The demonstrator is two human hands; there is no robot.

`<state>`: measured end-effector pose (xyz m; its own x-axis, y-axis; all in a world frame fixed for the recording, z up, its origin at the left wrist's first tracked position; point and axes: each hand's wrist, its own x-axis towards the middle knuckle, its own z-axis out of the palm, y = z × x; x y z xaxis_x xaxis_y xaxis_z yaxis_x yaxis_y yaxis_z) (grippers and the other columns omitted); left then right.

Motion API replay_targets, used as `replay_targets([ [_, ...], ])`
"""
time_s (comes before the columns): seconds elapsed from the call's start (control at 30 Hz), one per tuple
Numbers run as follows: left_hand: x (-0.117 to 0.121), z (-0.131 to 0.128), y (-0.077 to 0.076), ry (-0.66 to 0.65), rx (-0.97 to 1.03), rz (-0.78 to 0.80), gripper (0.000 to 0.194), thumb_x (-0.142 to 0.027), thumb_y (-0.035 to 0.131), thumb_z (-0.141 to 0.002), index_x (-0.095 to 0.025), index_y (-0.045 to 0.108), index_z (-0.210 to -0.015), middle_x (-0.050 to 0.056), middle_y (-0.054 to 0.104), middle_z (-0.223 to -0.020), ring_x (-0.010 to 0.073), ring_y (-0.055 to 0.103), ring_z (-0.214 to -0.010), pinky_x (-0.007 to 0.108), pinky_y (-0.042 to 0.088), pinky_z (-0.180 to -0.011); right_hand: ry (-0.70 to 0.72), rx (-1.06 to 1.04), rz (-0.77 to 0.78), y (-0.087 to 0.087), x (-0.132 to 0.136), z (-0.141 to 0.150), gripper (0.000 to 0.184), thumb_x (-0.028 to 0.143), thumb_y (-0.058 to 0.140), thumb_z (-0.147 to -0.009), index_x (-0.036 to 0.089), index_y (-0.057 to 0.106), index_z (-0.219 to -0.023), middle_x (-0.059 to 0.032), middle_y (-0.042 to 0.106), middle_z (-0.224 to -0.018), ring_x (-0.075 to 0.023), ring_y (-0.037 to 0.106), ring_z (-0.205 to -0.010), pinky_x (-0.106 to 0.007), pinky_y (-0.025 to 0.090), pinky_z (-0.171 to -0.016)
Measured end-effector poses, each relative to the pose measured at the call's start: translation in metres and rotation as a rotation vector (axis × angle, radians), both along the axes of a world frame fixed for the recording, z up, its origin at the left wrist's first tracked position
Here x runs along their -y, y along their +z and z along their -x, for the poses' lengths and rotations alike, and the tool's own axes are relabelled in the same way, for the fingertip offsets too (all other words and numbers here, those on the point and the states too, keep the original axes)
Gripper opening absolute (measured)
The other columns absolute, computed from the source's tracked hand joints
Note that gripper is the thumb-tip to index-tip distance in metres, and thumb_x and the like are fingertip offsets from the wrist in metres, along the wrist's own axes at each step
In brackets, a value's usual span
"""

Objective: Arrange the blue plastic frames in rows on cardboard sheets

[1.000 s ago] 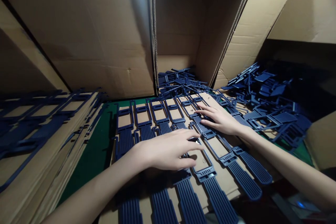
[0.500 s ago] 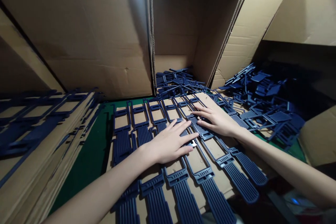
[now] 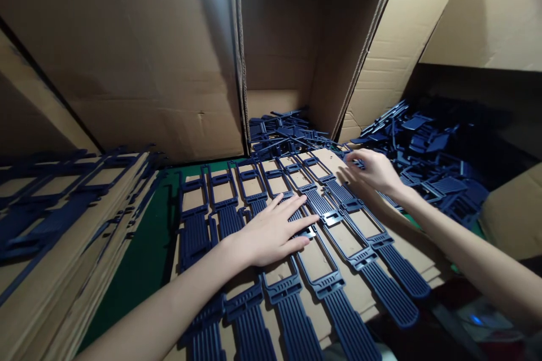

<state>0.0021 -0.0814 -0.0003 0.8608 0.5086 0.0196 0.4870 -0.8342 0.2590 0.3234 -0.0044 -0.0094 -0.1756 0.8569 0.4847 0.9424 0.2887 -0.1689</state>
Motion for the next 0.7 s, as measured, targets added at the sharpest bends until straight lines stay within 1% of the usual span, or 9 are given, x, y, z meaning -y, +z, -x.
replay_targets([
  [0.07, 0.0, 0.0, 0.0, 0.0, 0.001, -0.003, 0.049, -0.047, 0.035, -0.098, -0.028, 0.036, -0.143, 0.008, 0.017, -0.156, 0.0258, 0.011, -0.144, 0.051, 0.008, -0.116, -0.203, 0.124, 0.044, -0.003, -0.003, -0.021, 0.024, 0.031, 0.048, -0.081, 0.019, 0.069, -0.083, -0.0099, 0.07, -0.089, -0.0247, 0.063, -0.087, -0.033, 0.048, -0.072],
  [0.17, 0.001, 0.0, 0.001, 0.007, -0.003, -0.007, 0.049, -0.047, 0.036, -0.097, -0.028, 0.037, -0.143, 0.007, 0.018, -0.156, 0.0261, 0.011, -0.144, 0.051, 0.008, -0.116, -0.422, 0.253, 0.246, -0.012, -0.002, -0.042, 0.027, 0.038, 0.05, -0.08, 0.018, 0.068, -0.075, -0.0126, 0.069, -0.08, -0.0269, 0.064, -0.078, -0.032, 0.044, -0.061],
  [0.23, 0.001, -0.001, 0.001, 0.011, -0.006, -0.01, 0.049, -0.047, 0.035, -0.098, -0.028, 0.037, -0.143, 0.007, 0.018, -0.156, 0.0261, 0.012, -0.144, 0.051, 0.008, -0.116, -0.493, 0.249, 0.343, -0.017, 0.001, -0.05, 0.03, 0.042, 0.052, -0.079, 0.017, 0.069, -0.076, -0.0161, 0.069, -0.081, -0.0293, 0.064, -0.076, -0.033, 0.042, -0.058],
  [0.33, 0.001, -0.001, 0.001, 0.01, -0.007, -0.02, 0.048, -0.047, 0.035, -0.098, -0.028, 0.038, -0.142, 0.007, 0.018, -0.156, 0.0266, 0.012, -0.144, 0.051, 0.009, -0.116, -0.521, 0.195, 0.36, -0.02, 0.002, -0.055, 0.029, 0.04, 0.053, -0.081, 0.018, 0.071, -0.085, -0.0188, 0.069, -0.088, -0.0304, 0.065, -0.078, -0.033, 0.04, -0.057],
  [0.4, 0.001, -0.002, 0.001, 0.012, -0.01, -0.03, 0.048, -0.045, 0.036, -0.098, -0.028, 0.038, -0.142, 0.008, 0.019, -0.156, 0.027, 0.012, -0.144, 0.051, 0.01, -0.116, -0.54, 0.166, 0.332, -0.016, 0.002, -0.057, 0.029, 0.039, 0.051, -0.082, 0.02, 0.071, -0.089, -0.0169, 0.07, -0.09, -0.0293, 0.065, -0.08, -0.032, 0.039, -0.058],
  [0.5, 0.002, -0.003, 0.001, 0.022, -0.024, -0.046, 0.047, -0.044, 0.036, -0.098, -0.028, 0.038, -0.142, 0.009, 0.019, -0.155, 0.0272, 0.013, -0.144, 0.051, 0.011, -0.116, -0.598, 0.12, 0.254, -0.004, 0.003, -0.061, 0.033, 0.043, 0.046, -0.085, 0.021, 0.07, -0.095, -0.0137, 0.071, -0.094, -0.028, 0.065, -0.085, -0.031, 0.039, -0.059],
  [0.6, 0.003, -0.004, 0.001, 0.024, -0.02, -0.067, 0.047, -0.044, 0.035, -0.098, -0.028, 0.038, -0.142, 0.009, 0.02, -0.155, 0.0274, 0.015, -0.143, 0.051, 0.012, -0.116, -0.628, 0.059, 0.053, 0.009, 0.005, -0.064, 0.034, 0.043, 0.044, -0.087, 0.021, 0.069, -0.098, -0.0116, 0.071, -0.095, -0.0266, 0.065, -0.086, -0.03, 0.039, -0.06],
  [0.67, 0.003, -0.005, 0.0, 0.025, -0.015, -0.086, 0.047, -0.044, 0.036, -0.098, -0.027, 0.04, -0.142, 0.01, 0.021, -0.155, 0.028, 0.016, -0.143, 0.051, 0.013, -0.116, -0.581, -0.003, -0.101, 0.017, 0.006, -0.065, 0.031, 0.041, 0.049, -0.085, 0.02, 0.07, -0.095, -0.0102, 0.072, -0.09, -0.0244, 0.065, -0.083, -0.029, 0.04, -0.062],
  [0.7, 0.003, -0.005, 0.0, 0.027, -0.012, -0.096, 0.046, -0.044, 0.036, -0.098, -0.027, 0.04, -0.141, 0.011, 0.022, -0.154, 0.0282, 0.016, -0.143, 0.051, 0.013, -0.116, -0.534, -0.043, -0.149, 0.02, 0.006, -0.064, 0.03, 0.039, 0.052, -0.084, 0.018, 0.071, -0.092, -0.0098, 0.073, -0.087, -0.023, 0.066, -0.08, -0.028, 0.041, -0.063],
])
